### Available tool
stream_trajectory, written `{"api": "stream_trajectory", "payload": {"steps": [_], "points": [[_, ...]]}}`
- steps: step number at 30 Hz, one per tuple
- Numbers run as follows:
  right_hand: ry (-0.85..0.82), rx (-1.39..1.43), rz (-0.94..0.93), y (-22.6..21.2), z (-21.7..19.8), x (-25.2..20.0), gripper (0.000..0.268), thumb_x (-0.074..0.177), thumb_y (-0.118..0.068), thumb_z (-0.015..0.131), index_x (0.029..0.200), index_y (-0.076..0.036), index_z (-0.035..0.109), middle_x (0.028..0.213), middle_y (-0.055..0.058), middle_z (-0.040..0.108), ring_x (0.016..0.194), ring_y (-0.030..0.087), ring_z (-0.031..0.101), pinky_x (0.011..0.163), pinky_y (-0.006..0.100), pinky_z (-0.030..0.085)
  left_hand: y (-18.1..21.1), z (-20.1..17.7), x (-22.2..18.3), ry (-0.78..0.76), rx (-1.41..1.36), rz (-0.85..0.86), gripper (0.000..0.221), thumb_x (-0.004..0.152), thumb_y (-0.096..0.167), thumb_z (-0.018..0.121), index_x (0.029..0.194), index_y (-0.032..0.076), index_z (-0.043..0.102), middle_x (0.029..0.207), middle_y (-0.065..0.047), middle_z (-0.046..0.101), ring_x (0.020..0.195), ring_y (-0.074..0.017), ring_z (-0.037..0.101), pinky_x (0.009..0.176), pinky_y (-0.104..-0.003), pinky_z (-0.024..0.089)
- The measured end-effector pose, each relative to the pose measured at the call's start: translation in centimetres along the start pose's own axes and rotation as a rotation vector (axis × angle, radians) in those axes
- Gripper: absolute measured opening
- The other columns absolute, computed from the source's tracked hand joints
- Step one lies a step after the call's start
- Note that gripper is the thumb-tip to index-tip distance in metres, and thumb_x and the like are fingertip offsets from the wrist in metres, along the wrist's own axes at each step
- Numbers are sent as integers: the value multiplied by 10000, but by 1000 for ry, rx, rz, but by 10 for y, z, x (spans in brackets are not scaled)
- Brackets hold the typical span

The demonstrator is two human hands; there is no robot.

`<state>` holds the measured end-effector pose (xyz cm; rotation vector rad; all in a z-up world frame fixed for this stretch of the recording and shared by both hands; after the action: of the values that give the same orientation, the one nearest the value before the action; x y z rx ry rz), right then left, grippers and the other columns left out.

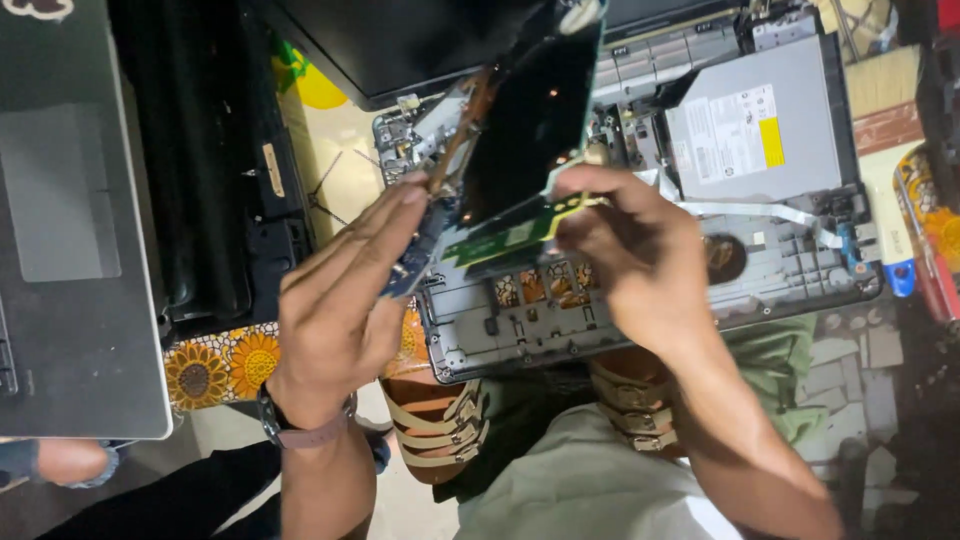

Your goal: Installing a motherboard into a laptop chassis and connecting internal ribbon cables and components.

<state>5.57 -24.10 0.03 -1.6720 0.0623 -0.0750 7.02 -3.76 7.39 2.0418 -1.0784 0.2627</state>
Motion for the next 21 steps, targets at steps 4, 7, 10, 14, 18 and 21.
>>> {"api": "stream_trajectory", "payload": {"steps": [4, 7, 10, 14, 18, 21], "points": [[-62, -288, -25, 19, 16, 18, 325, 939, 24, 638, 1263, 3, 644, 1252, 186, 664, 1039, 289, 689, 872, 359, 557, -4, 4, -7, 30, 10, 2, 374, 1100, 55, 395, 1376, -176, 496, 1391, -357, 586, 1327, -506, 649, 1192, -511, 563], [-97, -317, -154, 18, 34, 26, 283, 950, 96, 623, 1225, 42, 660, 1238, 229, 682, 981, 309, 740, 897, 347, 646, -18, 5, -31, 110, 57, 61, 351, 1094, 65, 501, 1368, -155, 497, 1323, -371, 623, 1238, -527, 701, 1102, -519, 640], [-141, -332, -158, 29, 52, 26, 341, 960, 109, 571, 1293, 61, 630, 1328, 282, 647, 1088, 369, 743, 935, 359, 658, -41, -1, -69, 234, 56, 45, 334, 1065, 86, 580, 1319, -130, 553, 1265, -329, 653, 1153, -498, 734, 1026, -493, 674], [-160, -312, -194, 35, 66, 26, 362, 960, 137, 575, 1310, 57, 623, 1289, 241, 660, 1143, 339, 710, 1024, 393, 615, -77, -21, -131, 584, 174, -65, 299, 926, 147, 765, 763, 73, 525, 795, -106, 577, 693, -244, 522, 608, -377, 415], [-149, -332, -146, 41, 63, 28, 327, 984, 91, 585, 1304, 40, 629, 1348, 264, 641, 1210, 384, 691, 1041, 425, 602, -88, -27, -157, 681, 365, -239, 406, 947, 328, 747, 803, -48, 698, 707, -160, 674, 600, -252, 574, 579, -359, 372], [-151, -306, -114, 46, 61, 29, 353, 973, 99, 572, 1321, 47, 611, 1383, 278, 608, 1220, 391, 686, 1032, 398, 605, -86, -28, -147, 690, 357, -219, 418, 990, 348, 700, 760, 2, 652, 663, -128, 623, 621, -277, 597, 626, -377, 415]]}}
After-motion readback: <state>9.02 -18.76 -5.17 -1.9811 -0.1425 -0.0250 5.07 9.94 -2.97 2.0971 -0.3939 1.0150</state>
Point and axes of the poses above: each hand's wrist, its own x-axis towards the middle knuckle, its own z-axis out of the palm, y = z × x, the point moved 9 cm from there along x, towards the middle knuckle
